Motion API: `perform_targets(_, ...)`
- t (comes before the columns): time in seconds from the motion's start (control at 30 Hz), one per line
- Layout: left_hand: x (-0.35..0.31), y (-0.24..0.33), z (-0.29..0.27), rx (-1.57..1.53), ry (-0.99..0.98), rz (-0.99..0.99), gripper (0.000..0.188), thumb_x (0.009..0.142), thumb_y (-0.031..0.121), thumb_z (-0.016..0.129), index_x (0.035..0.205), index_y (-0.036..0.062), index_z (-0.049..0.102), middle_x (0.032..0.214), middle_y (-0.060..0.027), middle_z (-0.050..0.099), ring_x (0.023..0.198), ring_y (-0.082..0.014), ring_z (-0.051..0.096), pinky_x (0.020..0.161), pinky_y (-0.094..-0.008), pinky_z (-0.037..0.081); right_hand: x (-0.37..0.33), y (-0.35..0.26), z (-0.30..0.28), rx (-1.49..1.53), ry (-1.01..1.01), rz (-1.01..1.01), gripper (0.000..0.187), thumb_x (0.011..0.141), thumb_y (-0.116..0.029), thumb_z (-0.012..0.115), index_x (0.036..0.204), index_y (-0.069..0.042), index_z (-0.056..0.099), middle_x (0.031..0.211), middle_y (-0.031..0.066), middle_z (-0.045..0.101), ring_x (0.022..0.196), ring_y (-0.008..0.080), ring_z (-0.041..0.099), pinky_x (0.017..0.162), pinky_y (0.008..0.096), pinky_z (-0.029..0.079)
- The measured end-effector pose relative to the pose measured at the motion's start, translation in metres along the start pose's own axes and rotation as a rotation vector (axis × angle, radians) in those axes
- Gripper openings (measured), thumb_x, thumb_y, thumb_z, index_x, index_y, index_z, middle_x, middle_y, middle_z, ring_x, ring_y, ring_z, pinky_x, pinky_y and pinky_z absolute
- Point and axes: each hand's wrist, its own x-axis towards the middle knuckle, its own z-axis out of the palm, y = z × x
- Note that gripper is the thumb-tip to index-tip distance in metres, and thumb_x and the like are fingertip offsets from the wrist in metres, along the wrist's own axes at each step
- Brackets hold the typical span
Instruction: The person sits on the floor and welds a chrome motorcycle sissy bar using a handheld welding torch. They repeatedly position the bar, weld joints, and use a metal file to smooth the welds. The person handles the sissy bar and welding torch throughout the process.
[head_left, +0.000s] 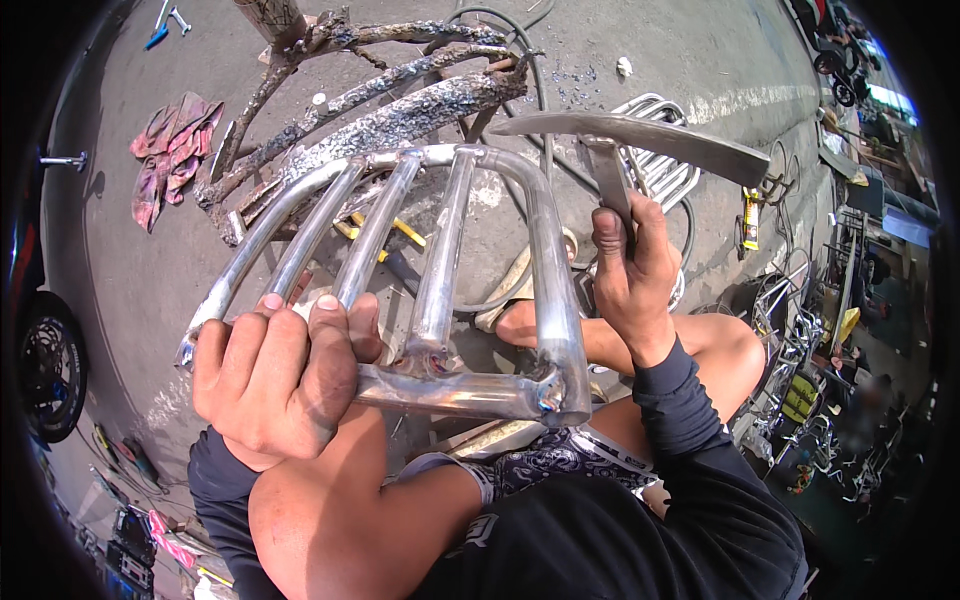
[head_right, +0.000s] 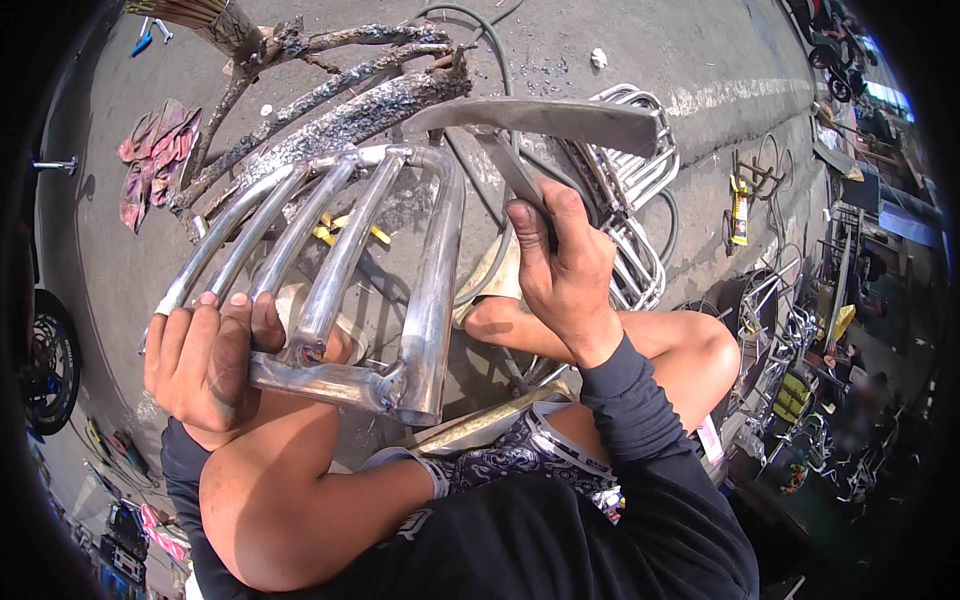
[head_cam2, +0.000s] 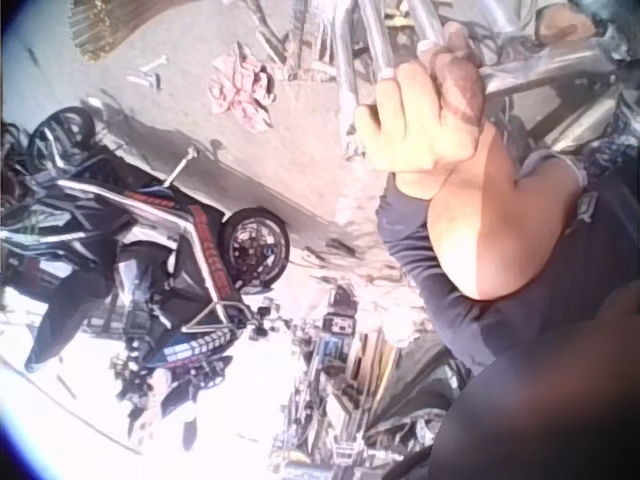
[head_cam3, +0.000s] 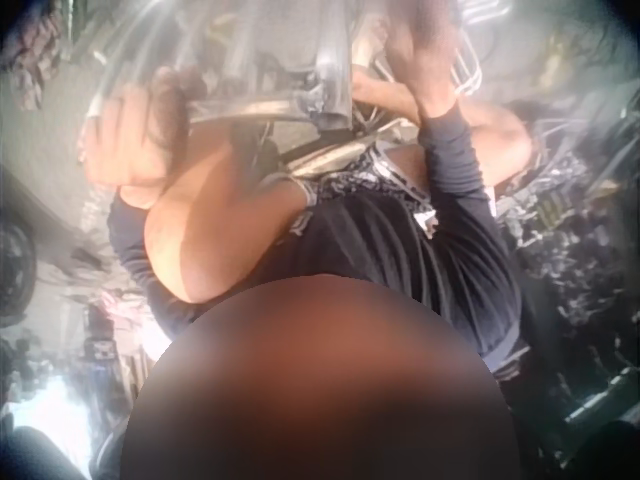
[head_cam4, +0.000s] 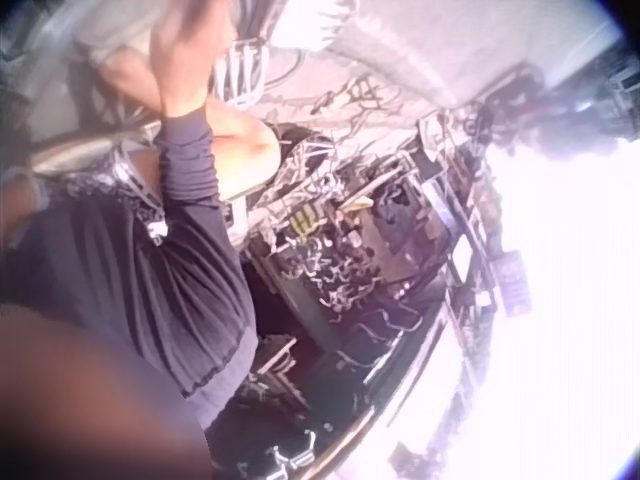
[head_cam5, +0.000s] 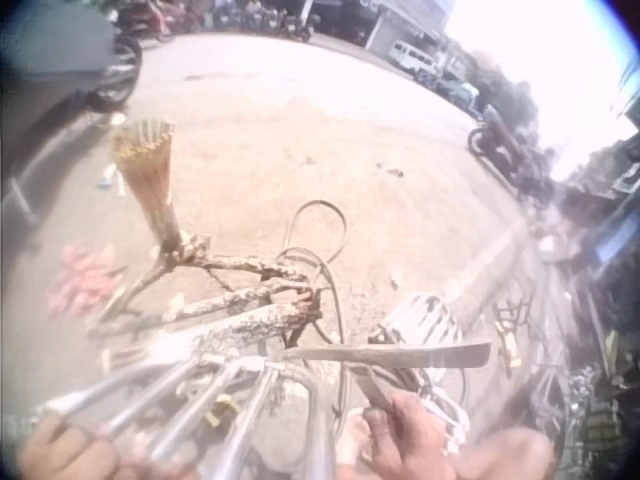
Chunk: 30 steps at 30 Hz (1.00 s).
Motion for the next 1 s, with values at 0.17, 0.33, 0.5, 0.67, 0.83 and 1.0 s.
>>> perform_targets(0.17, -0.002, 0.002, -0.003, -0.007, -0.119, -0.013, 0.019, 0.076, 0.023, 0.081, 0.087, 0.0144, 0.069, 0.065, 0.0013, 0.05, 0.054, -0.017, 0.05, 0.049, -0.0321, 0.033, -0.001, 0.001, 0.008, -0.027, -0.169, 0.124, 0.022, 0.102, -0.017, 0.068, 0.116, -0.001, 0.062, 0.079, 0.0161, 0.069, 0.061, 0.0272, 0.067, 0.057, 0.0336, 0.052)
perform_targets(0.33, -0.012, -0.001, 0.006, -0.048, -0.07, -0.005, 0.027, 0.097, 0.034, 0.063, 0.095, 0.0079, 0.063, 0.07, -0.003, 0.055, 0.051, -0.0187, 0.047, 0.05, -0.0336, 0.035, 0.003, -0.006, 0.004, 0.154, 0.065, 0.211, 0.023, 0.107, -0.023, 0.062, 0.113, -0.001, 0.059, 0.068, 0.0006, 0.056, 0.059, 0.0047, 0.046, 0.052, 0.0244, 0.039)
perform_targets(0.5, -0.017, -0.003, 0.007, -0.071, -0.05, 0.008, 0.032, 0.095, 0.04, 0.06, 0.096, 0.0088, 0.063, 0.073, -0.0032, 0.057, 0.053, -0.0187, 0.047, 0.052, -0.034, 0.036, 0.015, -0.016, -0.006, -0.117, -0.207, 0.136, 0.022, 0.102, -0.018, 0.068, 0.114, 0.0, 0.061, 0.078, 0.0144, 0.069, 0.063, 0.0252, 0.071, 0.056, 0.0347, 0.052)
perform_targets(0.67, -0.01, 0.003, 0.001, -0.102, -0.112, -0.029, 0.033, 0.076, 0.042, 0.067, 0.094, 0.0146, 0.066, 0.075, -0.0007, 0.056, 0.056, -0.0178, 0.048, 0.054, -0.0338, 0.036, 0.018, -0.027, -0.01, 0.061, 0.052, 0.212, 0.021, 0.103, -0.02, 0.067, 0.112, -0.001, 0.064, 0.07, 0.0065, 0.058, 0.06, 0.0098, 0.051, 0.055, 0.0278, 0.042)
perform_targets(0.83, -0.005, 0.009, -0.004, -0.158, -0.17, -0.089, 0.037, 0.064, 0.044, 0.071, 0.091, 0.0195, 0.07, 0.077, 0.0013, 0.055, 0.059, -0.0169, 0.049, 0.056, -0.0332, 0.036, 0.025, -0.021, -0.003, -0.167, -0.192, 0.165, 0.017, 0.1, -0.017, 0.069, 0.111, -0.006, 0.062, 0.073, 0.0218, 0.065, 0.064, 0.0439, 0.064, 0.054, 0.0449, 0.048)
perform_targets(1.0, -0.006, 0.004, 0.0, -0.04, -0.098, -0.015, 0.033, 0.071, 0.044, 0.066, 0.093, 0.02, 0.072, 0.074, 0.0017, 0.056, 0.058, -0.0168, 0.052, 0.056, -0.0313, 0.035, 0.022, -0.024, -0.009, 0.063, 0.032, 0.31, 0.023, 0.105, -0.023, 0.066, 0.111, -0.001, 0.065, 0.068, -0.0027, 0.054, 0.061, 0.0048, 0.041, 0.054, 0.023, 0.034)
